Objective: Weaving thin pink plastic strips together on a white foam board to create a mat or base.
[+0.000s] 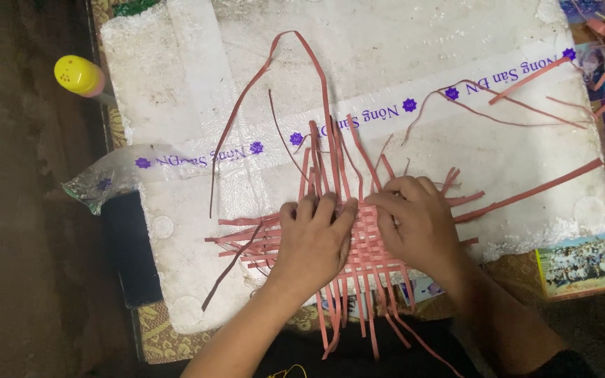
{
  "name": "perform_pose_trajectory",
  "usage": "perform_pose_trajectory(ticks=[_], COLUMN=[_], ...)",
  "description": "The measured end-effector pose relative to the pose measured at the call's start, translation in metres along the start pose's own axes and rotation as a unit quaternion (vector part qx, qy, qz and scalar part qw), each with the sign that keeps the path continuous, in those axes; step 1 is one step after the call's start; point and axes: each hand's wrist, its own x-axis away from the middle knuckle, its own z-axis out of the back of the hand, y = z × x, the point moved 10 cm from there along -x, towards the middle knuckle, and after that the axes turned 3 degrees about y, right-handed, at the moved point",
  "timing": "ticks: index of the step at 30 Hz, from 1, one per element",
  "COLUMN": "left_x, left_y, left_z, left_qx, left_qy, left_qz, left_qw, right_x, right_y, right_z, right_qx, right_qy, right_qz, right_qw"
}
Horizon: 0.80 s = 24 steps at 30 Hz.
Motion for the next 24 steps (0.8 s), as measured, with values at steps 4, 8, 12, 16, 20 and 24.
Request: perform_pose_trajectory(ticks=[4,8,12,16,20,24], left_x=[0.003,0.004,0.003,0.003,0.004,0.003], left_y=[-0.001,0.001,0.004,0.004,0.002,0.001], left_z=[-0.001,0.007,0.008,0.01,0.005,0.002], left_qx=[0.012,0.002,0.0,-0.003,0.01,0.008], left_qy=[0.002,0.033,0.03,0.034,0.019,0.017], left_qz=[0.0,-0.009,-0.018,-0.019,-0.011,-0.007], left_qw=[1.0,0.999,0.999,0.999,1.0,1.0], right_x=[0.008,0.015,0.02,0.022,0.022,0.024], right_y=[-0.002,-0.016,-0.01,-0.002,0.007,0.014], right_z=[0.011,0.02,0.008,-0.002,-0.006,-0.01], right_qx=[-0.036,-0.01,0.047,0.054,0.035,0.006], right_qy=[0.03,0.039,-0.004,-0.04,-0.069,-0.082], right_qz=[-0.017,0.016,-0.018,-0.061,-0.108,-0.143], right_qw=[0.999,0.999,0.999,0.996,0.991,0.986])
